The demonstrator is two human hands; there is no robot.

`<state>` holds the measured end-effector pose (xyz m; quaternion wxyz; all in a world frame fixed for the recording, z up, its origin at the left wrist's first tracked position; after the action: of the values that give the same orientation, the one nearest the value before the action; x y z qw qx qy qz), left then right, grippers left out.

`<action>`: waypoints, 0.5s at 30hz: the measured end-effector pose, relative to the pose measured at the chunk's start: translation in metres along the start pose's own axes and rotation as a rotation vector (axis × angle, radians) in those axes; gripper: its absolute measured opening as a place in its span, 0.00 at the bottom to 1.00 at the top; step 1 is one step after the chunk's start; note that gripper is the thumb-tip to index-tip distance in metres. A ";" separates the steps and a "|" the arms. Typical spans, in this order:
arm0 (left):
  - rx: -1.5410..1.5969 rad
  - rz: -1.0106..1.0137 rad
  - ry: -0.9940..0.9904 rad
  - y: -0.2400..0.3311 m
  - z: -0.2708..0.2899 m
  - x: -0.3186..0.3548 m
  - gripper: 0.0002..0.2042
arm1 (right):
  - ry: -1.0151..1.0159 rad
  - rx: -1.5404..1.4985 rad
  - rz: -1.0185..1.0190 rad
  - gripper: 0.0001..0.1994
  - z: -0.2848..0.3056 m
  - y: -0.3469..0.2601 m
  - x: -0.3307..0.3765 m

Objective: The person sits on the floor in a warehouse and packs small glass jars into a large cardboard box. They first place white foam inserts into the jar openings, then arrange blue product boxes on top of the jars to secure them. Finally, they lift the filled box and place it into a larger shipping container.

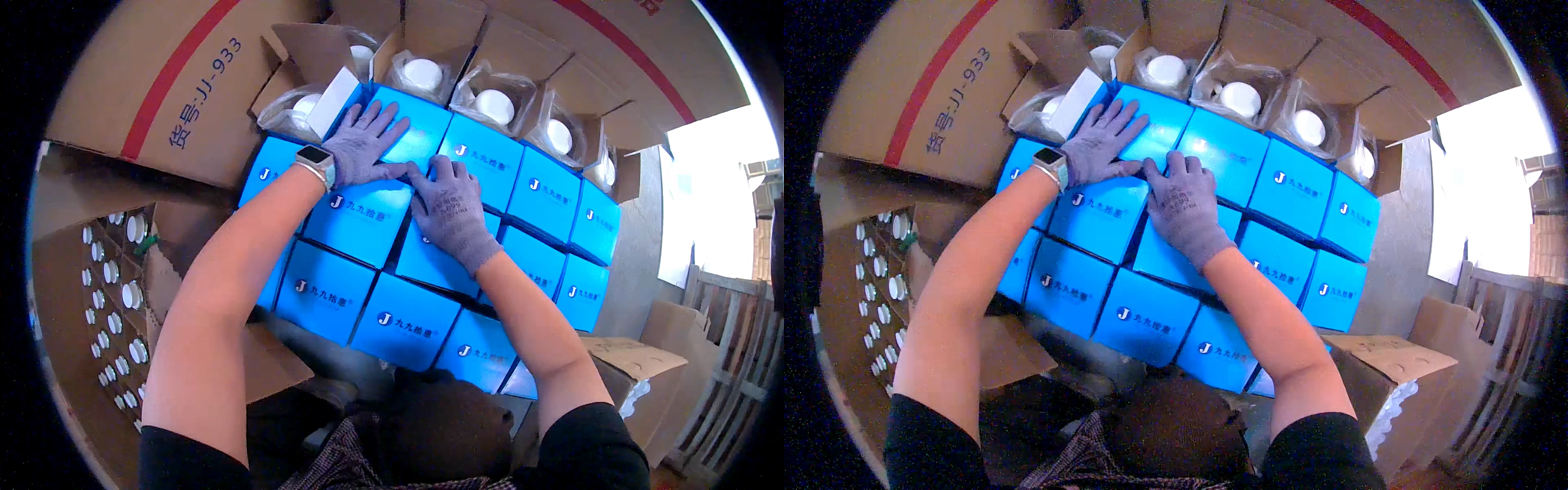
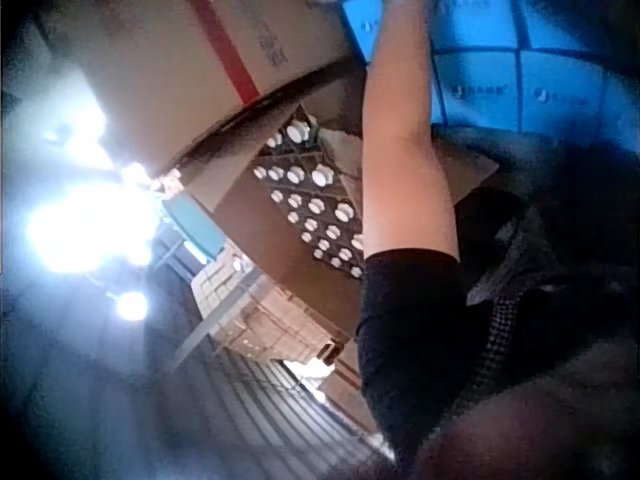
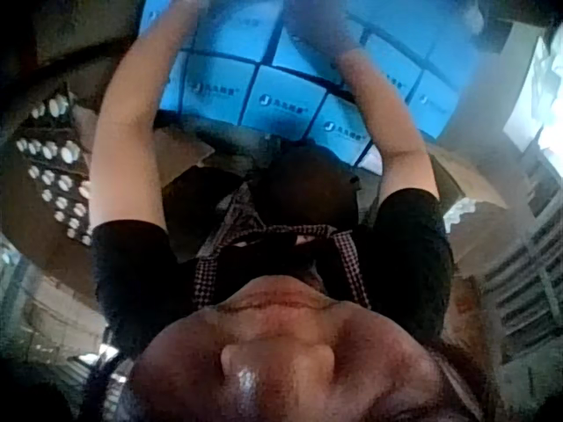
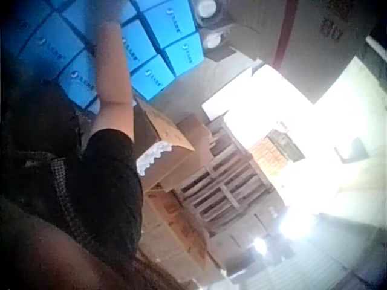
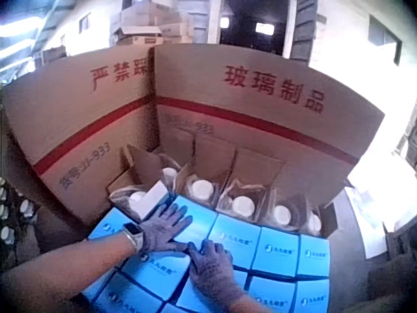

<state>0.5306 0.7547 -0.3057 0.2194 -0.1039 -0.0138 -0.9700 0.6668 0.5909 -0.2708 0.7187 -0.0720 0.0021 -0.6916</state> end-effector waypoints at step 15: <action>0.183 0.930 0.719 -0.072 0.022 0.065 0.51 | 0.410 -0.499 0.281 0.25 0.058 -0.008 -0.132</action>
<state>0.4470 0.7940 -0.2689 0.6202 0.2555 0.0248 -0.7412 0.6596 0.7275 -0.2249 0.7518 -0.1041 0.3250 -0.5642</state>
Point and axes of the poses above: each hand's wrist, its own x-axis away from the middle knuckle, its own z-axis out of the back of the hand, y = z × x, the point moved 2 cm from there along -x, towards the middle knuckle, and after that the axes turned 15 degrees about -y, right-handed, at the moved point
